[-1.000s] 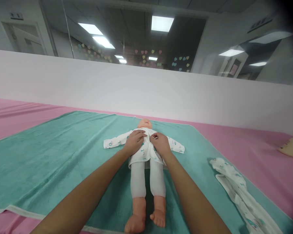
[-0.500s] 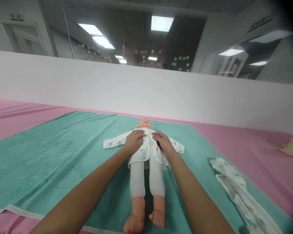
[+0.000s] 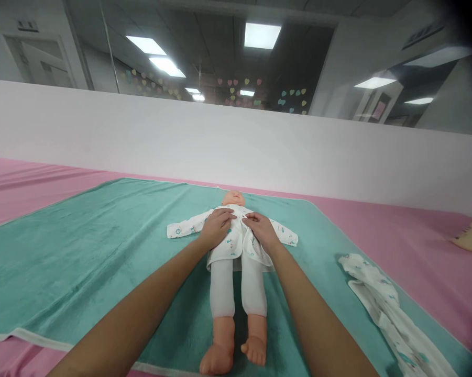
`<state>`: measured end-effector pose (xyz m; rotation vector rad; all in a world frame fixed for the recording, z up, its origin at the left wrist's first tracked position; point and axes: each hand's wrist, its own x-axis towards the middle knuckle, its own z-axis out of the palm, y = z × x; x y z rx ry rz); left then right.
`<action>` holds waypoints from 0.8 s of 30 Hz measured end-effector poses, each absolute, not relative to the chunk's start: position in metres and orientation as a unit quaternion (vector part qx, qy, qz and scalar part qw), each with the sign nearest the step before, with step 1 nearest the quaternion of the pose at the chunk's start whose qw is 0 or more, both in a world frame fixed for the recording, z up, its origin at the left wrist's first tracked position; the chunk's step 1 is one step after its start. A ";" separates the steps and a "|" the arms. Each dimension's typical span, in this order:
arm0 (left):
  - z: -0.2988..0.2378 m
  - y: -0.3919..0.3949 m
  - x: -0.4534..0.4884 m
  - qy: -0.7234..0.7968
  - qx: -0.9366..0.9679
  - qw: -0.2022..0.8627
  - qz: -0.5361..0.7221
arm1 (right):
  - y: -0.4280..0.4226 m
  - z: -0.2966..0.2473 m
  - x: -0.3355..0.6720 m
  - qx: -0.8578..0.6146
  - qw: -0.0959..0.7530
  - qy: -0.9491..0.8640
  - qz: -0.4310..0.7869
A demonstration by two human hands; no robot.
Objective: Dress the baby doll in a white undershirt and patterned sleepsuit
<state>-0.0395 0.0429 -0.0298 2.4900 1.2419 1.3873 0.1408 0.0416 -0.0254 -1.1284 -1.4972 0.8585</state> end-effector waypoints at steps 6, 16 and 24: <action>-0.030 0.043 -0.040 0.399 0.802 0.009 0.444 | 0.036 -0.021 0.131 -0.515 0.497 -0.650 0.256; -0.030 0.042 -0.040 0.405 0.798 0.024 0.446 | 0.035 -0.019 0.126 -0.547 0.470 -0.671 0.172; -0.031 0.044 -0.041 0.401 0.801 0.046 0.441 | 0.040 -0.020 0.121 -0.582 0.434 -0.680 0.104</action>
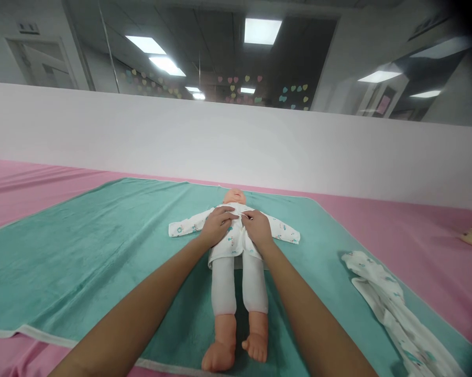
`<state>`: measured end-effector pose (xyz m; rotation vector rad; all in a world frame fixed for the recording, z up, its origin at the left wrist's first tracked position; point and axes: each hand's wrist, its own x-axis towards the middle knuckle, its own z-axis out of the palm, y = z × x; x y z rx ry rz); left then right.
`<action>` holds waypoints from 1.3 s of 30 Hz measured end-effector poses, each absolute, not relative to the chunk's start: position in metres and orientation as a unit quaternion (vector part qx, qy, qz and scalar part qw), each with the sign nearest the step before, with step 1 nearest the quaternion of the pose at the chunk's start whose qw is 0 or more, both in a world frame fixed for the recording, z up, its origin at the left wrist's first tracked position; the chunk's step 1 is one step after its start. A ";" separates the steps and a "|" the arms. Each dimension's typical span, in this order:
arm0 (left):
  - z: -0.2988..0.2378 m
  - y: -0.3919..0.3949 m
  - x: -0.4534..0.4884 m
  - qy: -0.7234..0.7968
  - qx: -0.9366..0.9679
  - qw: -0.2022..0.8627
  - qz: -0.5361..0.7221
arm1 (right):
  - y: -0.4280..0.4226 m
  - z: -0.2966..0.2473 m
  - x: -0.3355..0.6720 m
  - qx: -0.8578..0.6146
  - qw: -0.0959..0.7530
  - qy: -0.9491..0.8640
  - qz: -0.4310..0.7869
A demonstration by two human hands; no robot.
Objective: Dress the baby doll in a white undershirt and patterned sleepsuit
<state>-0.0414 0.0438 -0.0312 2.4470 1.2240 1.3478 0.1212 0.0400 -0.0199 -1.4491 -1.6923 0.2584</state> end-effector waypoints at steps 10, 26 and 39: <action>-0.031 0.044 -0.041 0.404 0.798 0.048 0.445 | 0.041 -0.018 0.122 -0.584 0.452 -0.659 0.141; -0.030 0.044 -0.040 0.407 0.795 0.056 0.446 | 0.034 -0.021 0.121 -0.523 0.458 -0.705 0.142; -0.036 0.046 -0.041 0.382 0.785 0.032 0.486 | 0.027 -0.022 0.121 -0.515 0.434 -0.735 0.082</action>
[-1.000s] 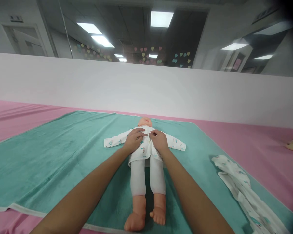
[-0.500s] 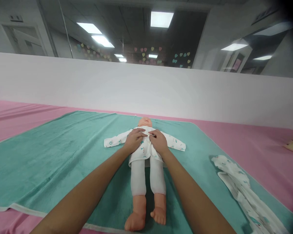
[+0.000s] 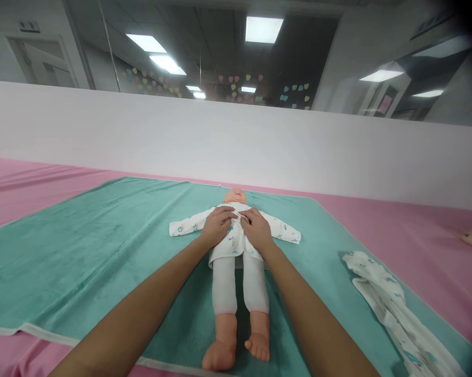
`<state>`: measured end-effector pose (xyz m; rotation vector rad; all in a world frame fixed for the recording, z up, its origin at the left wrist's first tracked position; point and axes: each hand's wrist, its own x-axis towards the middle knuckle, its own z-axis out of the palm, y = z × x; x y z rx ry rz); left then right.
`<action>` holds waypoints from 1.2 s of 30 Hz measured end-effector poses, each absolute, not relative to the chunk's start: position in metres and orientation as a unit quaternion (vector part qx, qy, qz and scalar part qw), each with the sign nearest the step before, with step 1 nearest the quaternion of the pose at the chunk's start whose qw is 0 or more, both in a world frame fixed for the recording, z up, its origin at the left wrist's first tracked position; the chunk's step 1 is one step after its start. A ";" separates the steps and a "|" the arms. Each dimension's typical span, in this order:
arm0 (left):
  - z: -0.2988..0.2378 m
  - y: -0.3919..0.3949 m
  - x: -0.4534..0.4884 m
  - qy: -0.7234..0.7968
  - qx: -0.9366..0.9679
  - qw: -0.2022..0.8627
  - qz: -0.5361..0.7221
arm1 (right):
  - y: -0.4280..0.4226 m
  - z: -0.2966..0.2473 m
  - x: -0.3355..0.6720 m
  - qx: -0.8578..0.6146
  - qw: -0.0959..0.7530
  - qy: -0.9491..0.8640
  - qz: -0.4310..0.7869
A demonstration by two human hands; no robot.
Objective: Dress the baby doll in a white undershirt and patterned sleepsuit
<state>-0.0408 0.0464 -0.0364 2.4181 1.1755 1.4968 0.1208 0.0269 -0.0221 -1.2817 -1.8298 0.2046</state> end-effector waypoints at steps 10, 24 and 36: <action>-0.032 0.041 -0.041 0.365 0.806 -0.036 0.465 | 0.021 -0.019 0.119 -0.515 0.404 -0.756 0.024; -0.036 0.045 -0.043 0.369 0.805 -0.056 0.461 | 0.027 -0.019 0.124 -0.457 0.498 -0.706 0.211; -0.035 0.044 -0.044 0.377 0.810 -0.063 0.445 | 0.036 -0.024 0.123 -0.496 0.489 -0.679 0.233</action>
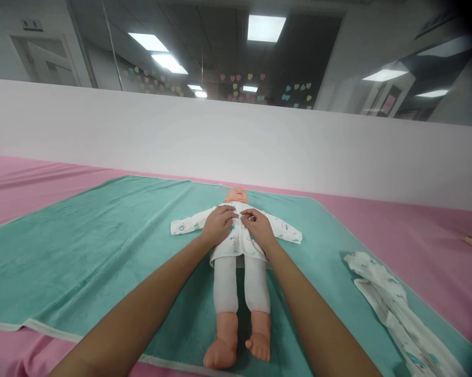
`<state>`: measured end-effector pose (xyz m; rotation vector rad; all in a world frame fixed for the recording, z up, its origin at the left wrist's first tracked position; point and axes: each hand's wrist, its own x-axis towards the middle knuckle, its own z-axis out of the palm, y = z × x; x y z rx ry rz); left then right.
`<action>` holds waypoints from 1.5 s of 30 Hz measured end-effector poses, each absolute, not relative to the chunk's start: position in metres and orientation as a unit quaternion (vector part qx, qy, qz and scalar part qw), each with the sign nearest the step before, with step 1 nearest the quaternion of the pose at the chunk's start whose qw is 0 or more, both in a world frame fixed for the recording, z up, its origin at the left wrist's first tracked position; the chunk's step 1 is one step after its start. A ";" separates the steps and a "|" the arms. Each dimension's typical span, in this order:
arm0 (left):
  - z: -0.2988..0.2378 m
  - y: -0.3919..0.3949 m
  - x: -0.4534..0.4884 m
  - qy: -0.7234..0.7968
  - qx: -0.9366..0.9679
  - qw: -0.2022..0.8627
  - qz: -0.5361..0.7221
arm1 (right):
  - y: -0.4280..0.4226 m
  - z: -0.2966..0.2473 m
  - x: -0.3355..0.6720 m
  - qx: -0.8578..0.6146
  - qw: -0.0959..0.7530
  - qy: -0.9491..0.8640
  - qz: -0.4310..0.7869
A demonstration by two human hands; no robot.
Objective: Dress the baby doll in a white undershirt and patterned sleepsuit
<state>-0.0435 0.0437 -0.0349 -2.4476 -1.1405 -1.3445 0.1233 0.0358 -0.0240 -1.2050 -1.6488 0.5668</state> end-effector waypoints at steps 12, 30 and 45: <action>-0.035 0.042 -0.044 -0.364 -0.824 0.090 -0.426 | 0.033 -0.024 0.123 -0.485 0.494 -0.682 0.234; -0.037 0.044 -0.044 -0.366 -0.814 0.070 -0.446 | 0.031 -0.025 0.124 -0.469 0.506 -0.703 0.173; -0.036 0.042 -0.044 -0.386 -0.815 0.113 -0.417 | 0.032 -0.024 0.125 -0.484 0.489 -0.711 0.148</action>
